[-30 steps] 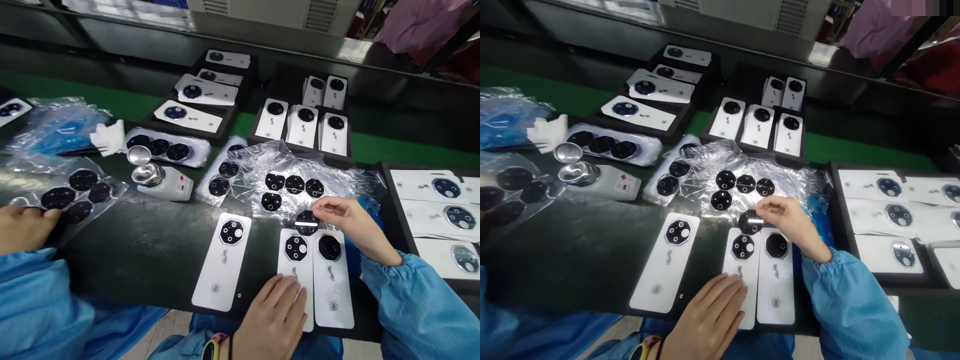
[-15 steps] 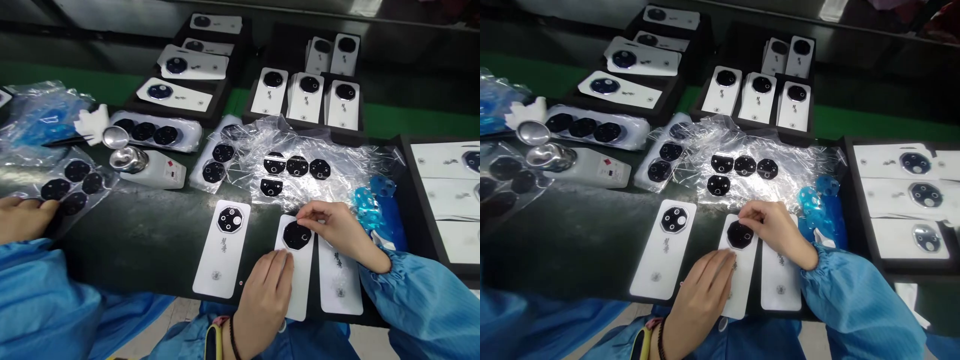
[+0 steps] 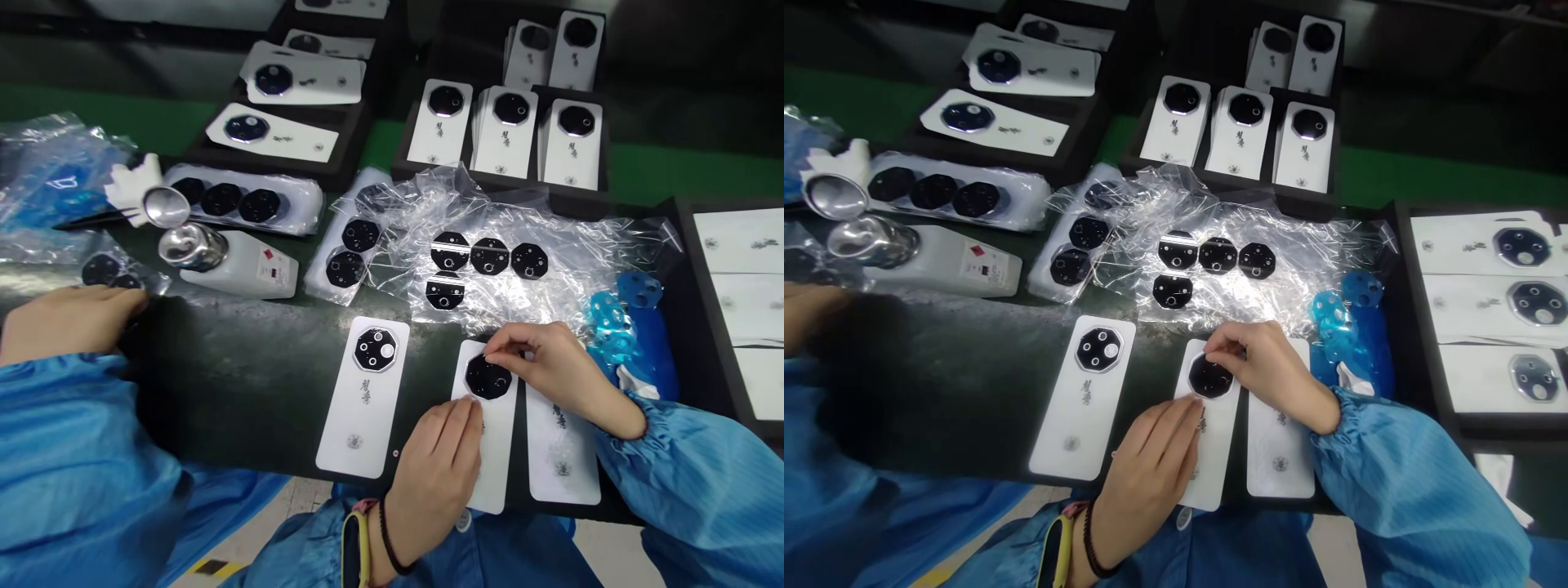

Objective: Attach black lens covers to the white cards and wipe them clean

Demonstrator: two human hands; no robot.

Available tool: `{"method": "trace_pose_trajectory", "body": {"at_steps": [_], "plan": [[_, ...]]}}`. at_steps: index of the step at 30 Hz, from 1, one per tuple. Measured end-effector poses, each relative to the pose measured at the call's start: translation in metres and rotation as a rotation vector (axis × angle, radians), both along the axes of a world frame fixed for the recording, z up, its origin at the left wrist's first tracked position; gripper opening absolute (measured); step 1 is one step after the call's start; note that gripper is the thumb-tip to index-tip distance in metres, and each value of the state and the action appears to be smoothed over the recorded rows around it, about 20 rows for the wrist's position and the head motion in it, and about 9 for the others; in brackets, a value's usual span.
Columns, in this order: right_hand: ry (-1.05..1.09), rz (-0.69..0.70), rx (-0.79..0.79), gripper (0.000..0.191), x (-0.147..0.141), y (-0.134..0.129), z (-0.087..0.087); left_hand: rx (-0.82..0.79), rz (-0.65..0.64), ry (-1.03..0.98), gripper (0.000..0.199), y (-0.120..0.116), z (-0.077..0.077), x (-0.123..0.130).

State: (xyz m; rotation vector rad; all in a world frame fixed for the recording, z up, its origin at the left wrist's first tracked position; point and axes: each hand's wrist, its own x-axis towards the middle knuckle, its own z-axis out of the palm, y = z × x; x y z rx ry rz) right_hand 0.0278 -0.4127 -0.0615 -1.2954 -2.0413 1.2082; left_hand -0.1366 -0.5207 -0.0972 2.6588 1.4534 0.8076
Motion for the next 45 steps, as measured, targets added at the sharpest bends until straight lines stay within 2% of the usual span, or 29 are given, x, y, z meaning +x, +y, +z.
{"method": "trace_pose_trajectory", "body": {"at_steps": [7,15,45], "plan": [[-0.016,0.034,0.022,0.015,-0.0004,0.0012,-0.0004,-0.005,0.009,-0.01,0.026,-0.0001,0.0004,0.0014],[-0.009,0.042,-0.066,0.013,0.002,0.0064,0.0004,-0.008,0.007,-0.017,0.026,-0.0002,0.0002,0.0025],[-0.063,0.074,-0.003,0.013,0.0022,0.0076,0.0003,-0.01,-0.009,-0.009,0.024,-0.0008,-0.001,0.0008]]}}
